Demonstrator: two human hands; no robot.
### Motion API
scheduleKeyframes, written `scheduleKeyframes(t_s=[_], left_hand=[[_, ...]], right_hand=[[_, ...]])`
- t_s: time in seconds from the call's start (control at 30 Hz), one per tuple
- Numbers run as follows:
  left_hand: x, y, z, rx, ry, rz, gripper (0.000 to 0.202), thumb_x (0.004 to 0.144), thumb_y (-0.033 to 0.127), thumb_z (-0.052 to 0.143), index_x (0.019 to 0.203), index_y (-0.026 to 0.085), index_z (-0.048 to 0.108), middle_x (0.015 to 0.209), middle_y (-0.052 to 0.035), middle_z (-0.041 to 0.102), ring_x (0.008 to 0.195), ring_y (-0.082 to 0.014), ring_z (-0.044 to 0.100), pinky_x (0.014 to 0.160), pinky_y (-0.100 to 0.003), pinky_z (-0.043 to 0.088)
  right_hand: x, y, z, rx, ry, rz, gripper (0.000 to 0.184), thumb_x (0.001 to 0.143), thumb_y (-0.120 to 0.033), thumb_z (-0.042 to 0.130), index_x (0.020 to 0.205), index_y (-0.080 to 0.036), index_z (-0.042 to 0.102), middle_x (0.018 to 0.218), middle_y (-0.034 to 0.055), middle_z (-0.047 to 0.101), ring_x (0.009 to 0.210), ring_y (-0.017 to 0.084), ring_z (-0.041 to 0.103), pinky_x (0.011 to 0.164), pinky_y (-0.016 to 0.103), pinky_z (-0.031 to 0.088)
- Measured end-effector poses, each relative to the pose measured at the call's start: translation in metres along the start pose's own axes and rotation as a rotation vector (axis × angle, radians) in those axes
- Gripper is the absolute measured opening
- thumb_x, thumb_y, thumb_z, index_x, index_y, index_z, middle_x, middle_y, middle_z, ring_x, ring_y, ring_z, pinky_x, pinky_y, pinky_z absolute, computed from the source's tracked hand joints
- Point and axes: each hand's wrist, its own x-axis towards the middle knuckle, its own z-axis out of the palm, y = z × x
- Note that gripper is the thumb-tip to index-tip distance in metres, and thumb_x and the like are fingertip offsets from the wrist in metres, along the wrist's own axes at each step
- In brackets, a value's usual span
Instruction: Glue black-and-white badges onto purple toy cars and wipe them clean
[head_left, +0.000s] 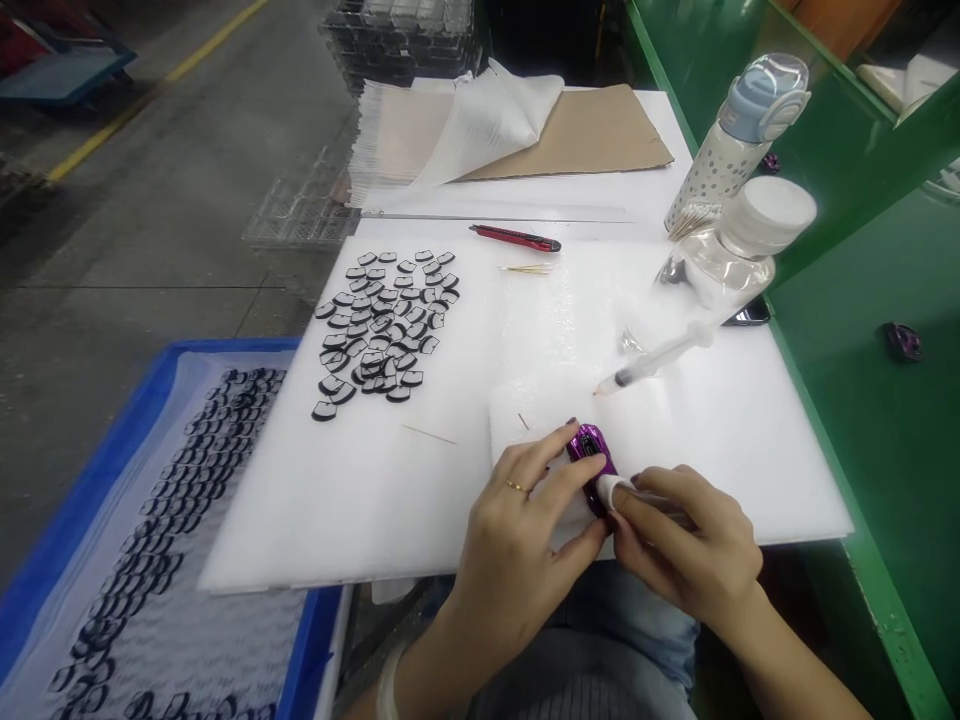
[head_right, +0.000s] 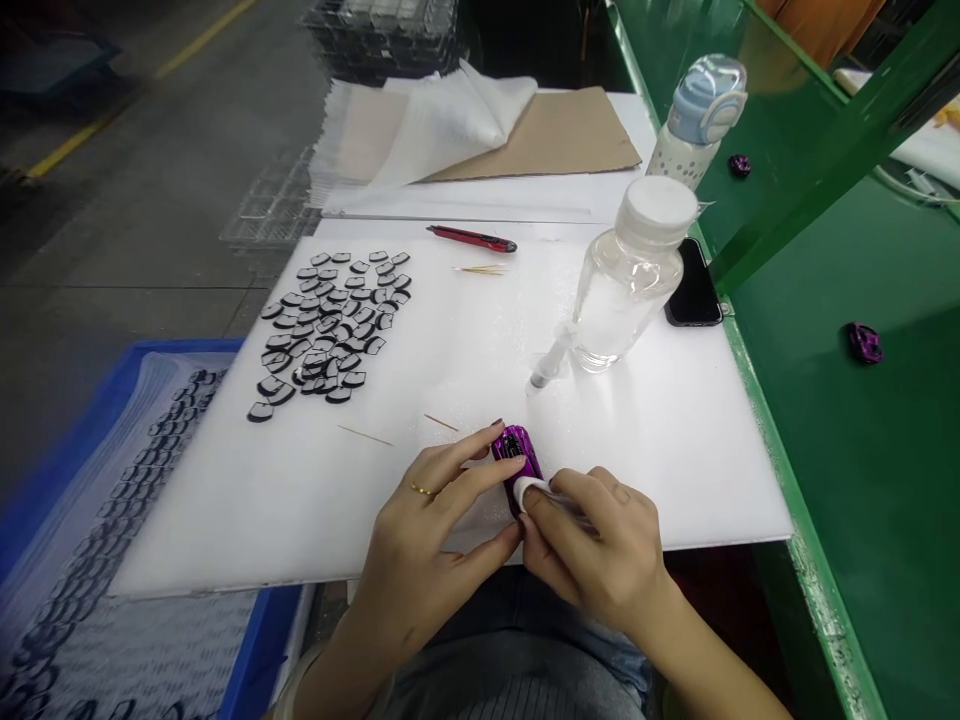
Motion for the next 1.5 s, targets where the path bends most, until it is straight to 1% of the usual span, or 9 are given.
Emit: scheduleKeyframes(t_s=[0.2, 0.33, 0.53, 0.67, 0.87, 1.0, 1.13, 1.33, 1.5], left_hand=[[-0.005, -0.01, 0.005, 0.006, 0.086, 0.125, 0.034, 0.083, 0.021, 0.076, 0.115, 0.02, 0.066, 0.127, -0.0148, 0.063, 0.105, -0.0239, 0.064, 0.087, -0.037, 0.058], [-0.007, -0.016, 0.01, 0.043, 0.153, 0.244, 0.027, 0.082, 0.025, 0.078, 0.106, 0.018, 0.068, 0.12, -0.0145, 0.065, 0.105, -0.0253, 0.065, 0.085, -0.037, 0.057], [-0.009, -0.011, -0.003, -0.052, 0.114, 0.176, 0.053, 0.094, 0.063, 0.048, 0.115, 0.018, 0.067, 0.122, -0.0136, 0.063, 0.11, -0.0234, 0.064, 0.091, -0.036, 0.056], [-0.01, -0.006, -0.009, -0.111, 0.184, 0.154, 0.02, 0.098, 0.023, 0.057, 0.114, 0.014, 0.065, 0.111, -0.0079, 0.066, 0.104, -0.0153, 0.064, 0.093, -0.025, 0.052], [-0.003, -0.011, -0.001, -0.045, 0.096, 0.24, 0.018, 0.09, 0.005, 0.063, 0.104, 0.013, 0.069, 0.102, -0.0055, 0.066, 0.097, -0.0141, 0.062, 0.09, -0.027, 0.049], [-0.002, -0.015, 0.002, -0.006, 0.068, 0.298, 0.017, 0.09, 0.005, 0.063, 0.104, 0.013, 0.069, 0.102, -0.0065, 0.065, 0.096, -0.0166, 0.06, 0.087, -0.031, 0.048], [-0.004, -0.016, 0.001, 0.044, 0.047, 0.32, 0.017, 0.09, 0.004, 0.062, 0.104, 0.014, 0.068, 0.104, -0.0071, 0.064, 0.096, -0.0186, 0.059, 0.087, -0.034, 0.046], [-0.005, -0.013, -0.001, 0.098, 0.004, 0.329, 0.018, 0.095, 0.008, 0.057, 0.108, 0.015, 0.066, 0.108, -0.0071, 0.063, 0.101, -0.0186, 0.057, 0.09, -0.032, 0.046], [-0.003, -0.011, -0.001, 0.119, 0.011, 0.292, 0.018, 0.094, 0.009, 0.056, 0.106, 0.017, 0.067, 0.105, -0.0055, 0.065, 0.1, -0.0178, 0.058, 0.087, -0.03, 0.049]], right_hand=[[0.004, 0.043, -0.029, -0.246, 0.153, 0.253, 0.019, 0.084, -0.016, 0.073, 0.1, -0.025, 0.069, 0.081, 0.0015, 0.07, 0.059, 0.014, 0.061, 0.05, 0.028, 0.046], [0.007, 0.062, -0.036, -0.385, 0.134, 0.348, 0.018, 0.088, -0.028, 0.069, 0.105, -0.022, 0.068, 0.101, 0.008, 0.072, 0.093, 0.028, 0.067, 0.076, 0.041, 0.052], [0.017, -0.008, -0.001, -0.076, 0.064, 0.332, 0.019, 0.088, -0.028, 0.066, 0.102, -0.02, 0.056, 0.085, 0.0037, 0.067, 0.075, 0.019, 0.064, 0.067, 0.033, 0.052], [0.021, -0.022, 0.013, -0.053, -0.039, 0.332, 0.033, 0.091, -0.026, 0.059, 0.122, -0.018, 0.051, 0.094, 0.0065, 0.069, 0.08, 0.021, 0.065, 0.069, 0.036, 0.053], [-0.085, 0.062, -0.075, -0.444, 0.271, 0.975, 0.049, 0.081, -0.041, 0.066, 0.125, -0.022, 0.057, 0.105, 0.0089, 0.072, 0.087, 0.028, 0.069, 0.076, 0.044, 0.055], [-0.162, 0.101, -0.144, -0.652, 0.131, 1.332, 0.039, 0.074, -0.049, 0.066, 0.101, -0.022, 0.066, 0.089, 0.0135, 0.074, 0.079, 0.039, 0.068, 0.062, 0.049, 0.048], [-0.15, 0.163, -0.164, -0.631, 0.155, 1.24, 0.031, 0.08, -0.053, 0.062, 0.095, -0.026, 0.069, 0.098, 0.0148, 0.072, 0.085, 0.036, 0.067, 0.07, 0.048, 0.047], [-0.084, 0.298, -0.149, -0.59, 0.27, 1.024, 0.036, 0.083, -0.054, 0.064, 0.09, -0.019, 0.063, 0.087, 0.0076, 0.066, 0.087, 0.024, 0.062, 0.086, 0.049, 0.05], [-0.065, 0.285, -0.147, -0.525, 0.307, 0.781, 0.023, 0.084, -0.047, 0.062, 0.088, -0.025, 0.061, 0.073, 0.0076, 0.063, 0.083, 0.03, 0.063, 0.082, 0.052, 0.048]])
